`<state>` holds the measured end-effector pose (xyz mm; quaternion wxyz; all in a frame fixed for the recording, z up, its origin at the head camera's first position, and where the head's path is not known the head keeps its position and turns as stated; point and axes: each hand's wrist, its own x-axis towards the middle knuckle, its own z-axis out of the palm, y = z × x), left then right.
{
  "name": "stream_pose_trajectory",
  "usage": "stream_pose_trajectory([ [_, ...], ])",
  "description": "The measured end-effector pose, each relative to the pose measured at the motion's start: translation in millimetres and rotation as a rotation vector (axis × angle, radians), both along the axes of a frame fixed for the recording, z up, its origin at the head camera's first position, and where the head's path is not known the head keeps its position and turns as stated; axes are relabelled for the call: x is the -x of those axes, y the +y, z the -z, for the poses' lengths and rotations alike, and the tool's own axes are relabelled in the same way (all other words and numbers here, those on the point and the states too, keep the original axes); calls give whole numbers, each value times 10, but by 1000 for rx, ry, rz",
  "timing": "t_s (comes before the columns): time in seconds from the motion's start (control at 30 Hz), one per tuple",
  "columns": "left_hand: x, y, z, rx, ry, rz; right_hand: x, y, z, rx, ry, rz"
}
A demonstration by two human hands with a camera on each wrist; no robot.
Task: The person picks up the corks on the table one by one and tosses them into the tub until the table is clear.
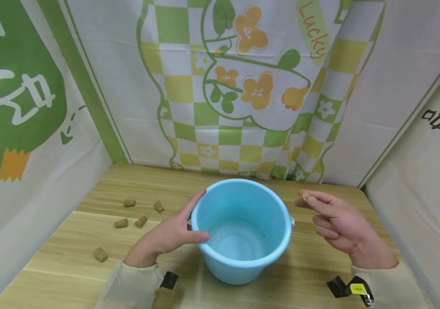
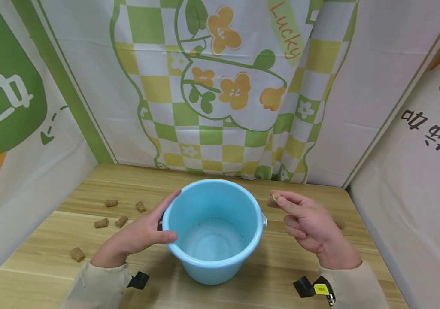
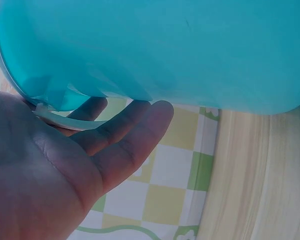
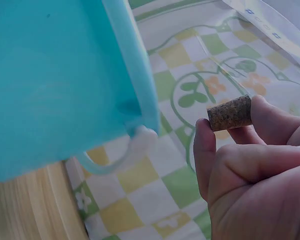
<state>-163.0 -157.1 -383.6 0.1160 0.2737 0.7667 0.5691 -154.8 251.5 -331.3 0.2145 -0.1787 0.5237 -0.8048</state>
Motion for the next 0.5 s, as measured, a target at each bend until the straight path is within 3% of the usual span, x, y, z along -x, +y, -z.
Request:
stream_pose_trajectory([
  [0.17,4,3,7,1,-9,-2,-5,-109,1,-75,-47,56],
  [0.5,8,-2,17,0,-12,0,16,-298,-6,-96,-62,6],
])
